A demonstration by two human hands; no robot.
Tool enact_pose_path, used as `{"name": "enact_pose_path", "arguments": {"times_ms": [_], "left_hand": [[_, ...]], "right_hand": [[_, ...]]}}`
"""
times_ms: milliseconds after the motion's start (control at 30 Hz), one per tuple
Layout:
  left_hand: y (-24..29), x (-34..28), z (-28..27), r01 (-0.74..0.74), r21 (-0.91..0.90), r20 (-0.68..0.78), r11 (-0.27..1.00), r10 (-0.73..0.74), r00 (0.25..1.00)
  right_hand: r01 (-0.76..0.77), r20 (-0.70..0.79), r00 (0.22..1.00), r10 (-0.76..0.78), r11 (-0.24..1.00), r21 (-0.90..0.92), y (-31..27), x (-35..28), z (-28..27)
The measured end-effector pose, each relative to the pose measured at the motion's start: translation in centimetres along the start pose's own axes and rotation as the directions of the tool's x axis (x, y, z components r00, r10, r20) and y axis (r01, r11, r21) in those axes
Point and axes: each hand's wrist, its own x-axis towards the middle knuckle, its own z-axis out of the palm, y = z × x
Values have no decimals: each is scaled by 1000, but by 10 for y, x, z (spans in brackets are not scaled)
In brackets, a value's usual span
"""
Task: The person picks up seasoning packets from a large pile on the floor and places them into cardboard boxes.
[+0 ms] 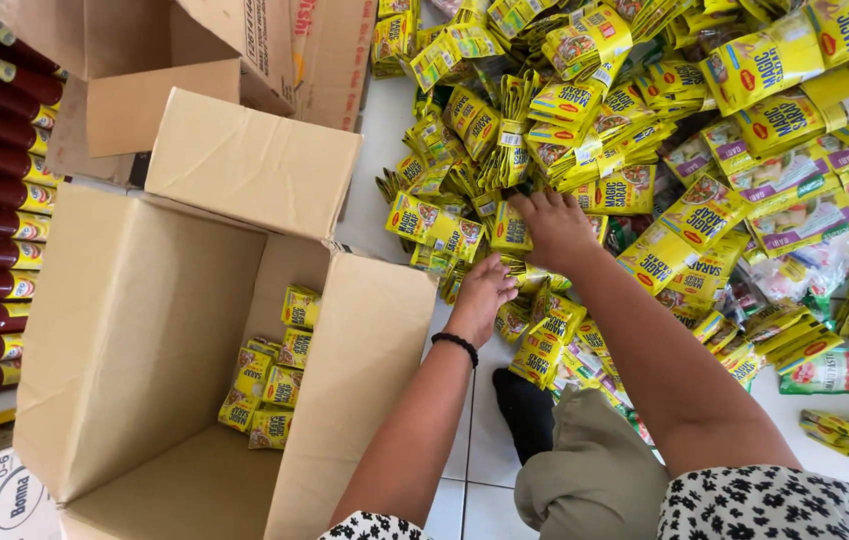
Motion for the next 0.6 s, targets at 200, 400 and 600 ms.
{"name": "enact_pose_path", "arguments": {"times_ms": [200,400,600], "left_hand": [[45,-45,29,-257,77,198,963,238,951],[80,-77,67,-209,-130,159,969,228,961],[77,-98,78,-58,-289,282,956,143,949]], "right_hand": [[-198,50,974,220,732,652,3,8,-17],[-420,401,900,170,586,693,-30,-29,-112],[-424,12,895,446,842,334,74,-68,-94]]}}
